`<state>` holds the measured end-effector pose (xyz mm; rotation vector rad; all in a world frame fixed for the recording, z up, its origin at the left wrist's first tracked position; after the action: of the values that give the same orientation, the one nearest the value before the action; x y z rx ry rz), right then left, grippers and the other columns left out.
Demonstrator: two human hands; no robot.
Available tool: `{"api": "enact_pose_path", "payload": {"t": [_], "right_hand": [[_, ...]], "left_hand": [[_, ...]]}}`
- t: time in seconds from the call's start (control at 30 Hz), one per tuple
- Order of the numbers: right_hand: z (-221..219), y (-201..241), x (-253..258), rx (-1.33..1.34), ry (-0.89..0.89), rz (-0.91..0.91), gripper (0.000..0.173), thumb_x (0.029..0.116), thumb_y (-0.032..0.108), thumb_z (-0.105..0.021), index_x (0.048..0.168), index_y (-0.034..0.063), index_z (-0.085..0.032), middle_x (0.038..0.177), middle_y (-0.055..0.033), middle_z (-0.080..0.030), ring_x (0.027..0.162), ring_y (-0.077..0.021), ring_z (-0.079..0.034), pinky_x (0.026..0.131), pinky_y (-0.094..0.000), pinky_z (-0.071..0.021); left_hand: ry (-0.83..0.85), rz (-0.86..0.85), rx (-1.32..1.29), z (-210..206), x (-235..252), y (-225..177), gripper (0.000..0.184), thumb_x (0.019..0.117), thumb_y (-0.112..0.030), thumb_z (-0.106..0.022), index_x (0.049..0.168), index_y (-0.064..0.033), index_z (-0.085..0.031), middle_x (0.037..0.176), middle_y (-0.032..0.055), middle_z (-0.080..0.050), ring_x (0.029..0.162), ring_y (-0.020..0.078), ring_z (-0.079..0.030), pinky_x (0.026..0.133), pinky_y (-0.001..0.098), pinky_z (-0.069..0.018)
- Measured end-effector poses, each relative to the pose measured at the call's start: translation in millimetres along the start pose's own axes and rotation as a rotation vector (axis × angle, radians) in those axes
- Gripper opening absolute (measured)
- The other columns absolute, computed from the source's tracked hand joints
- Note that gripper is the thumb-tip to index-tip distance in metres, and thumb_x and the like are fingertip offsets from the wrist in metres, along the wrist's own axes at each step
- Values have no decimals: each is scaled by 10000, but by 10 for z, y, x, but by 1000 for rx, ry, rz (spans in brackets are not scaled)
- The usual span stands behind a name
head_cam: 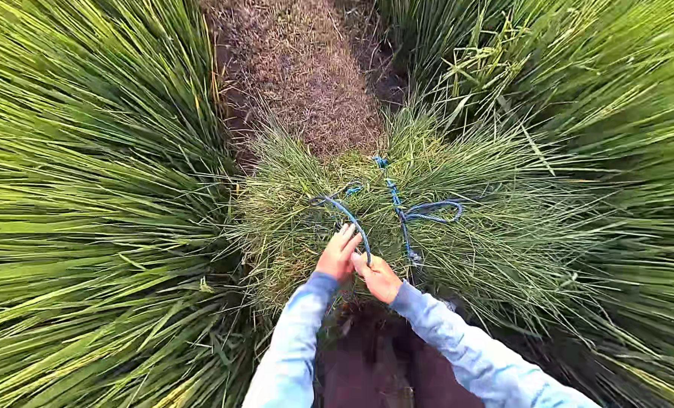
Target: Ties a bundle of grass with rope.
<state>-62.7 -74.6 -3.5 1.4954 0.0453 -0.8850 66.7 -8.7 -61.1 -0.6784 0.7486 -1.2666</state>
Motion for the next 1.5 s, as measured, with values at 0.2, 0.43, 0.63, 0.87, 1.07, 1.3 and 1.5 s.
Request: {"api": "enact_pose_path", "payload": {"t": [0.2, 0.43, 0.63, 0.87, 1.07, 1.3, 1.5], "right_hand": [[374, -153, 413, 311, -150, 297, 391, 1062, 385, -444, 1136, 50, -632, 1153, -26, -700, 1138, -132, -639, 988, -392, -531], [142, -1006, 1654, -699, -586, 99, 559, 1052, 477, -417, 1496, 161, -543, 1678, -167, -289, 1579, -387, -169, 1235, -674, -105], [393, -839, 2559, -811, -704, 141, 501, 1058, 438, -408, 1441, 178, -598, 1625, -172, -392, 1543, -418, -264, 1201, -707, -155], [888, -519, 3170, -766, -641, 38, 480, 1065, 454, -445, 1483, 247, -560, 1647, -128, -364, 1561, -366, -232, 1219, -668, -131], [856, -540, 3071, -702, -638, 50, 478, 1017, 451, -561, 1437, 226, -605, 1611, -142, -417, 1539, -381, -281, 1205, -687, -153], [968, -393, 2522, -471, -656, 243, 498, 974, 420, -594, 1382, 138, -637, 1547, -166, -490, 1475, -414, -384, 1172, -688, -271], [729, 381, 2409, -323, -203, 293, 350, 1004, 25, -554, 1339, -18, -650, 1343, -197, -659, 1292, -359, -594, 1117, -507, -457]], "left_hand": [[-148, 83, -197, 116, 284, 576, 307, 1031, -45, -475, 985, 119, -730, 1044, 234, -745, 1136, 356, -694, 1182, 541, -389], [-1099, 547, -1381, -52, 684, 363, 540, 1133, -277, -237, 622, -194, -388, 458, -80, -346, 417, 83, -430, 587, 267, -518], [-969, 722, -1489, 451, 1567, 515, 498, 1133, -346, -318, 659, -209, -389, 479, -87, -331, 408, 71, -385, 502, 227, -444], [-769, 675, -1271, 603, 2070, 619, 517, 1122, -426, -302, 655, -215, -373, 507, -70, -321, 491, 101, -426, 686, 306, -511], [-856, 727, -1237, 605, 1987, 632, 544, 1140, -239, -247, 612, -173, -362, 456, -44, -351, 433, 116, -441, 632, 283, -524], [-462, 757, -821, 993, 1981, 554, 522, 1143, -259, -260, 801, -22, -576, 680, 35, -618, 679, 142, -643, 751, 326, -569], [-218, 412, -149, 1232, 2150, 486, 286, 1069, -150, -523, 1014, 50, -720, 1205, 180, -630, 1123, 269, -614, 1000, 447, -501]]}}
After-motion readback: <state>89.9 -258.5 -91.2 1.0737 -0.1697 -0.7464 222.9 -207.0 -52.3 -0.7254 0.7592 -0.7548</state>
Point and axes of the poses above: each hand's wrist, its own x-axis towards the middle knuckle, its own z-axis out of the back of the hand, y = z × x, the point moved 2 cm from there along x, towards the middle knuckle
